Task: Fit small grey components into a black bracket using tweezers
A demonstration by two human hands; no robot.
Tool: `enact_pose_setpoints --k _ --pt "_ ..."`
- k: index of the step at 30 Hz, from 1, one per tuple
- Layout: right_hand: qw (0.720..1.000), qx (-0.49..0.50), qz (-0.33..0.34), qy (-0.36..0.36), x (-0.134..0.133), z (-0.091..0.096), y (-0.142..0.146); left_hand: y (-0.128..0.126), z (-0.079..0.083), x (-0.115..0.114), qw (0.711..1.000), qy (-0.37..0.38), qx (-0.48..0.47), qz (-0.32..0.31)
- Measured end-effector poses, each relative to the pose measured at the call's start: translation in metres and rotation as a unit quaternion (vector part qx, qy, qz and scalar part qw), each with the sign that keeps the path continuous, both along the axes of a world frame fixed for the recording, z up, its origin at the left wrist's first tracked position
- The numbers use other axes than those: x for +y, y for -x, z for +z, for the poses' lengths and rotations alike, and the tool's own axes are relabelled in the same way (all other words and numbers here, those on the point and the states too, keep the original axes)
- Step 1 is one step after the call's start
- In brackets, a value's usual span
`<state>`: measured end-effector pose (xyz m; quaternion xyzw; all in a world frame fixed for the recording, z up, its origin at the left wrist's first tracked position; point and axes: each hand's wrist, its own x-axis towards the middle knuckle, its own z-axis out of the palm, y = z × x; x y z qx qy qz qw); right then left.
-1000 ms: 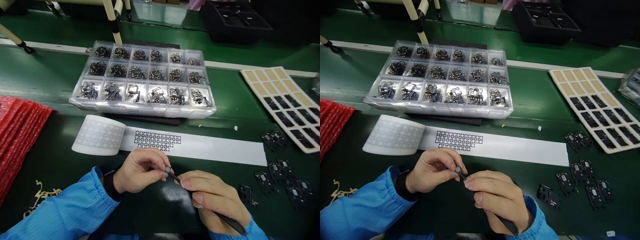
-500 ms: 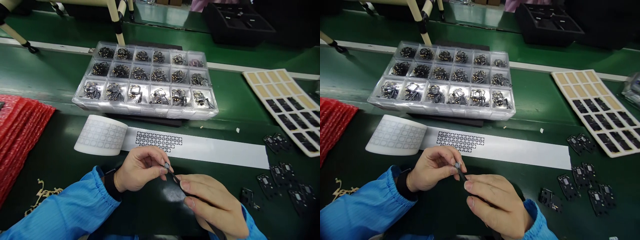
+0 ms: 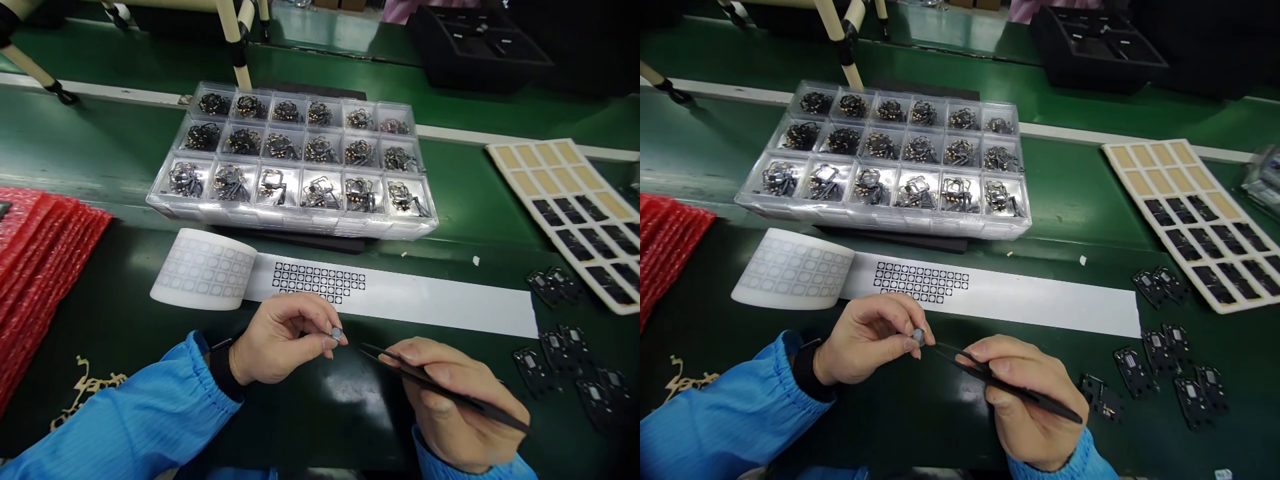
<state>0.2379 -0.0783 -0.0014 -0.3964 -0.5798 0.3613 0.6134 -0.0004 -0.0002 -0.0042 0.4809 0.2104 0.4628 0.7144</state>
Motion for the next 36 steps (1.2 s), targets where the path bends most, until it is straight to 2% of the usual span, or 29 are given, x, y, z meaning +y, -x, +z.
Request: enact_pose_setpoints --k 3,6,12,27,36 --pt "0.997 0.067 -0.023 -0.011 0.007 0.005 0.01 0.001 0.001 0.0 0.999 -0.028 0.016 -0.002" --pt "0.995 0.092 -0.024 0.008 0.011 0.008 0.014 0.001 0.001 0.001 0.998 -0.053 0.027 -0.003" --pt "0.997 0.076 -0.016 0.015 0.009 0.006 0.012 0.001 0.002 0.002 0.995 -0.085 0.046 -0.001" --pt "0.997 0.071 -0.008 0.015 0.011 0.004 0.012 0.001 0.004 0.001 0.995 -0.085 0.05 -0.001" --pt "0.994 0.094 -0.011 0.048 0.014 0.013 0.021 0.003 0.012 0.004 0.963 -0.231 0.14 0.007"
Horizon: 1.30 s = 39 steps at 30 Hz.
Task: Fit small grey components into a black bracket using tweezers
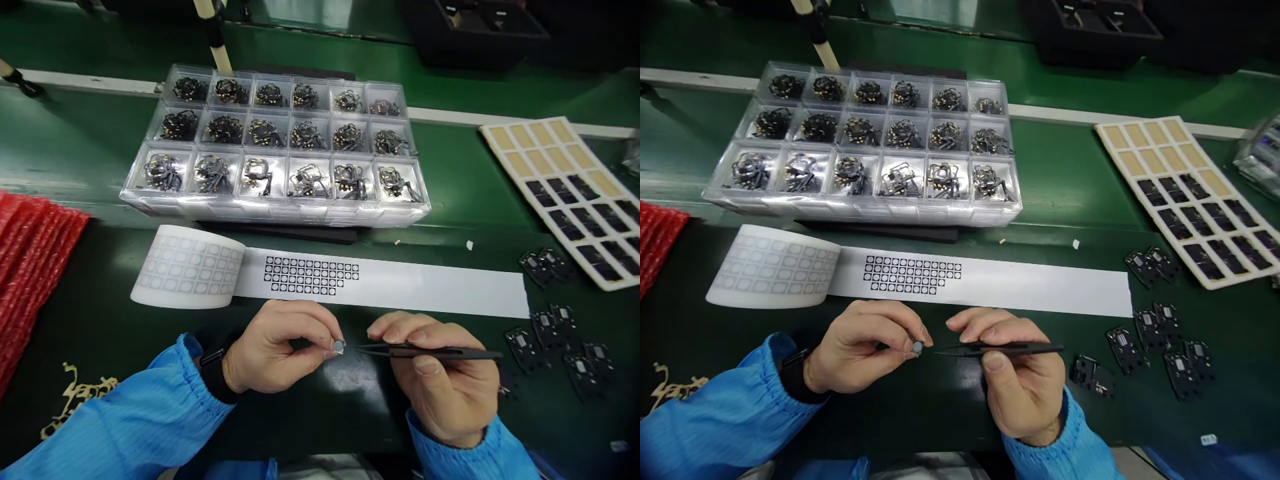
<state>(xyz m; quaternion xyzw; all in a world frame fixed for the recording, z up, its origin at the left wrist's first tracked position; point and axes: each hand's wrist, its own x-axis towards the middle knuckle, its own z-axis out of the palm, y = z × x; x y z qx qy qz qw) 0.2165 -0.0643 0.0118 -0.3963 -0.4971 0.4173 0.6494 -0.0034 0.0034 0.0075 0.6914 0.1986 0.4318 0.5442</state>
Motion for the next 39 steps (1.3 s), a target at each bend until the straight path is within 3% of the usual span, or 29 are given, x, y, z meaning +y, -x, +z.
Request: enact_pose_setpoints --k 4,9,12,20,39 --pt "0.999 0.015 0.009 0.032 0.005 0.006 0.006 0.002 0.0 -0.001 1.0 -0.023 0.016 -0.009" --pt "0.981 -0.119 0.098 0.122 0.008 0.009 0.006 0.002 0.001 -0.001 0.998 -0.055 0.031 -0.02" --pt "0.97 -0.121 0.139 0.159 0.009 0.009 0.005 0.002 -0.001 -0.001 0.997 -0.067 0.029 -0.03" --pt "0.964 -0.097 0.171 0.177 0.008 0.005 0.005 0.004 -0.01 -0.007 0.996 -0.063 0.041 -0.048" --pt "0.96 -0.079 0.189 0.191 0.007 0.003 0.005 0.002 -0.009 -0.007 0.996 -0.074 0.019 -0.05"
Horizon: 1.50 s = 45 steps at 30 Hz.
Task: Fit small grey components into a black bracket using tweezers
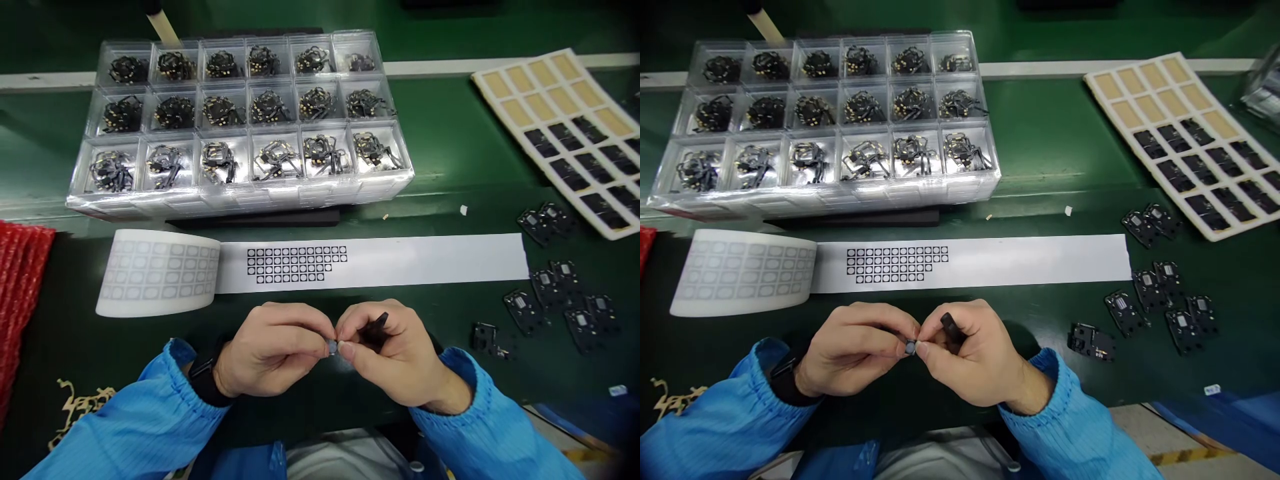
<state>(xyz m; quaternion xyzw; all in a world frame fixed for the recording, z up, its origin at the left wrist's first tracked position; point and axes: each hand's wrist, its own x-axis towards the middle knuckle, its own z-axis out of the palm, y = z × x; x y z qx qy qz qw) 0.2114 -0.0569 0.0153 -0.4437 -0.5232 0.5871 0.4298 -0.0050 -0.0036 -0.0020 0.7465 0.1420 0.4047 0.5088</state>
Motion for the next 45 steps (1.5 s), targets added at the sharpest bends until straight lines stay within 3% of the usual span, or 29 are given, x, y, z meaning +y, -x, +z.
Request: enact_pose_setpoints --k 8,45 --pt "1.0 0.01 -0.001 -0.005 -0.0014 -0.0004 -0.0003 -0.0047 0.0027 -0.0004 0.999 0.032 -0.002 0.008" --pt "0.999 0.014 -0.009 0.03 -0.0011 0.0002 0.0005 -0.0029 0.0049 0.0026 0.999 -0.021 0.018 0.016"
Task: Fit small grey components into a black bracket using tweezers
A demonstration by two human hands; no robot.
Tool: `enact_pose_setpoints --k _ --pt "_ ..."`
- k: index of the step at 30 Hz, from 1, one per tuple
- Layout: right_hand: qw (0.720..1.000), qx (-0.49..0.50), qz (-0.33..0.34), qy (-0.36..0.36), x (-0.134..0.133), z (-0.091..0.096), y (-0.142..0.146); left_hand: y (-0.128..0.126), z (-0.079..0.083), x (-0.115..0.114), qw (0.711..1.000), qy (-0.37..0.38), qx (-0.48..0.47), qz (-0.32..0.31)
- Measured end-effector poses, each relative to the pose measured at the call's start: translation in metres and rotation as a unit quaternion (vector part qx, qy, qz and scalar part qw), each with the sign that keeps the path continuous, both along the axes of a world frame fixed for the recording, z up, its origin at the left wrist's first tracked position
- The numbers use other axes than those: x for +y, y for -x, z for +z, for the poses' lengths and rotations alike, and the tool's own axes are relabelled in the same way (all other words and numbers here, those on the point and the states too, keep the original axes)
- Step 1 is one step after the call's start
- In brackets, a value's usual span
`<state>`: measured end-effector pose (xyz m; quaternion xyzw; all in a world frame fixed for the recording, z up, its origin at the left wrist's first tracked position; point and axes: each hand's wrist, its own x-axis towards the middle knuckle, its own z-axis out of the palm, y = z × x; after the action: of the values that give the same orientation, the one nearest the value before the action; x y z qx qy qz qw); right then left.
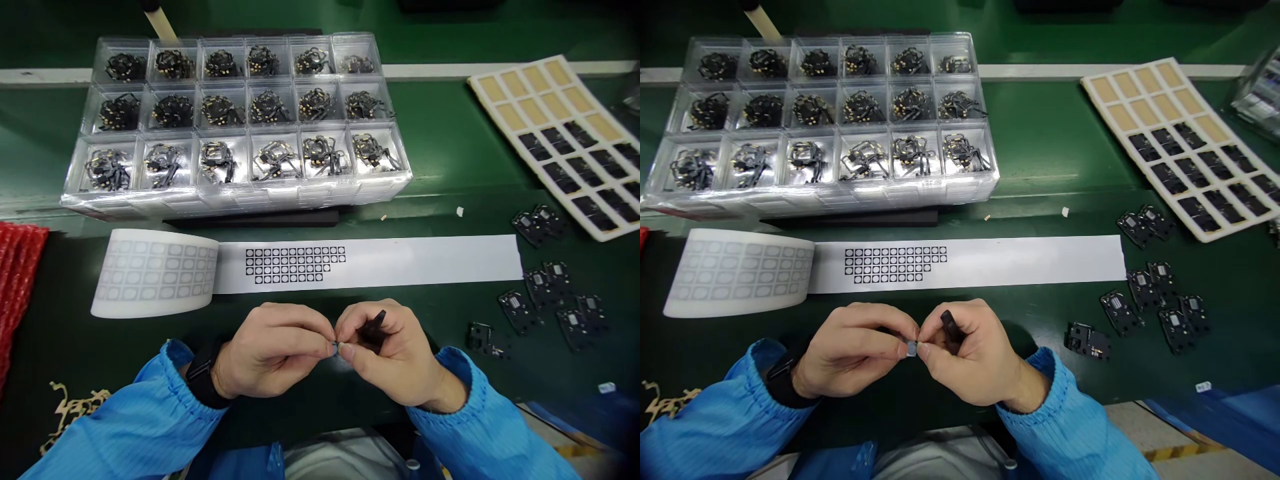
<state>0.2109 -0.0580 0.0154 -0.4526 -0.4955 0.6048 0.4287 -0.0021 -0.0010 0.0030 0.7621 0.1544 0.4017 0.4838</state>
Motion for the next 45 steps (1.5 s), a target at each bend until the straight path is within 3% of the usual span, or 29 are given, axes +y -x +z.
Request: enact_pose_setpoints --k 26,45 --pt "1.0 0.001 -0.004 0.0 0.0 0.0003 0.0008 0.0009 -0.0014 -0.001 1.0 -0.009 0.01 -0.006" --pt "0.998 0.058 0.012 0.029 -0.0025 -0.0016 -0.0028 -0.001 0.0025 -0.0016 0.999 0.039 -0.015 -0.009"
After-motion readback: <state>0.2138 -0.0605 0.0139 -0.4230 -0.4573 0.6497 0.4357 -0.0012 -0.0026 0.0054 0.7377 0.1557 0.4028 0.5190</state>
